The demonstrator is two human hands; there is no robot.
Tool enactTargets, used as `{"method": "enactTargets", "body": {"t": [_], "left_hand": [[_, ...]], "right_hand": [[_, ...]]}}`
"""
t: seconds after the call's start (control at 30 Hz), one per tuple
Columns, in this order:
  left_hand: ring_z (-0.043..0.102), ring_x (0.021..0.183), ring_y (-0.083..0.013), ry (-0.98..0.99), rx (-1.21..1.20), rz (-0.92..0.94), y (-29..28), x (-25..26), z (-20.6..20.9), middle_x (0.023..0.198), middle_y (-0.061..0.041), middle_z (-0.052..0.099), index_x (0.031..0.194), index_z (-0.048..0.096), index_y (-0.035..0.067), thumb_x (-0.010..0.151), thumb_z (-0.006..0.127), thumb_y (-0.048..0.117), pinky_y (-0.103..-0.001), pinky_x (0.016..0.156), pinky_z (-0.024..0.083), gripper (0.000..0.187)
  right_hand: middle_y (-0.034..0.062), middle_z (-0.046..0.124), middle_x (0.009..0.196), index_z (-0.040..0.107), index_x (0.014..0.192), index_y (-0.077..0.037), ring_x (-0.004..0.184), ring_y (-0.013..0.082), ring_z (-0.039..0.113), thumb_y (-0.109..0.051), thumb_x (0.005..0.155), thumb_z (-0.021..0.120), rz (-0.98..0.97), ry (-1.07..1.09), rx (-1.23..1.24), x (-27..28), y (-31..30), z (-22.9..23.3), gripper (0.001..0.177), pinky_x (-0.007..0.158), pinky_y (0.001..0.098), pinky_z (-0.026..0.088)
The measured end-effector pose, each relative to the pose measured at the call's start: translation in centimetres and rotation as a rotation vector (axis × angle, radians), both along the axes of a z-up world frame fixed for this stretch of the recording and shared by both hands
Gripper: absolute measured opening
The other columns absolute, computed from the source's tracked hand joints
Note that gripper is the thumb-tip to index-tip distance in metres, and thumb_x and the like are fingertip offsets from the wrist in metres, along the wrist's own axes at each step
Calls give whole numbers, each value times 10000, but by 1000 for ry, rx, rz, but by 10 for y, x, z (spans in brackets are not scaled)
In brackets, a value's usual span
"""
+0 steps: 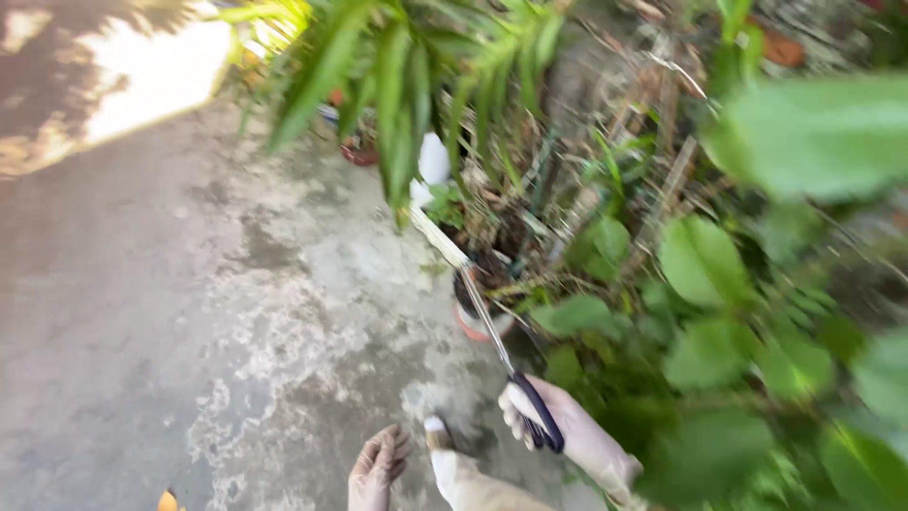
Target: Pruning leaves and trimming various potted plants in an outdoor garden.
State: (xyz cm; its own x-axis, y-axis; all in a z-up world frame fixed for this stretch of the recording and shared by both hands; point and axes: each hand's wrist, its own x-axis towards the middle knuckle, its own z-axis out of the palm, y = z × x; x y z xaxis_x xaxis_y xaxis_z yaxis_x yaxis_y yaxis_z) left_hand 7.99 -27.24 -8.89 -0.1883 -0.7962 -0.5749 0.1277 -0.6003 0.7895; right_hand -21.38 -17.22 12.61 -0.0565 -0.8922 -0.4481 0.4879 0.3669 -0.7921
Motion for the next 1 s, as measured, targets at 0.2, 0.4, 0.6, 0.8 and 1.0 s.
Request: {"method": "enactTargets", "body": {"t": [0.2, 0.4, 0.6, 0.8, 1.0], "left_hand": [[733, 1013, -179, 51, -55, -78, -132, -42, 65, 1181, -87, 788, 1302, 681, 72, 955, 621, 342, -329, 880, 530, 444], [744, 1033, -158, 79, -194, 35, -238, -83, 163, 1172, -74, 790, 1276, 676, 56, 983, 577, 315, -302, 922, 552, 404], [725, 937, -144, 212, -222, 100, -322, -84, 146, 1158, -92, 777, 1266, 697, 45, 991, 600, 291, -298, 837, 578, 381], [716, 909, -138, 351, -133, 230, -420, -30, 92, 1165, -77, 779, 1265, 685, 51, 976, 616, 258, -295, 822, 572, 362], [727, 930, -139, 306, -64, 306, -552, 84, 118, 1144, -53, 777, 1279, 688, 86, 979, 609, 243, -292, 845, 561, 348]], "right_hand": [[7, 665, 832, 695, 1069, -55, 661, 64, 624, -279, 968, 645, 223, 283, 67, -20, -113, 0, 251, 535, 205, 466], [-1, 668, 861, 691, 1087, -60, 701, 50, 636, -298, 983, 623, 380, 272, 20, -33, -214, -2, 269, 559, 194, 477], [34, 668, 827, 677, 1030, -57, 667, 99, 655, -275, 939, 642, 498, 112, 149, -34, -319, -82, 239, 528, 255, 505], [30, 660, 900, 647, 1120, -44, 706, 57, 609, -230, 978, 683, 559, 1, -14, 40, -409, -55, 237, 615, 198, 462], [68, 706, 897, 662, 1147, -44, 740, 113, 671, -227, 934, 664, 327, -22, 107, 158, -547, -45, 281, 654, 247, 527]]}}
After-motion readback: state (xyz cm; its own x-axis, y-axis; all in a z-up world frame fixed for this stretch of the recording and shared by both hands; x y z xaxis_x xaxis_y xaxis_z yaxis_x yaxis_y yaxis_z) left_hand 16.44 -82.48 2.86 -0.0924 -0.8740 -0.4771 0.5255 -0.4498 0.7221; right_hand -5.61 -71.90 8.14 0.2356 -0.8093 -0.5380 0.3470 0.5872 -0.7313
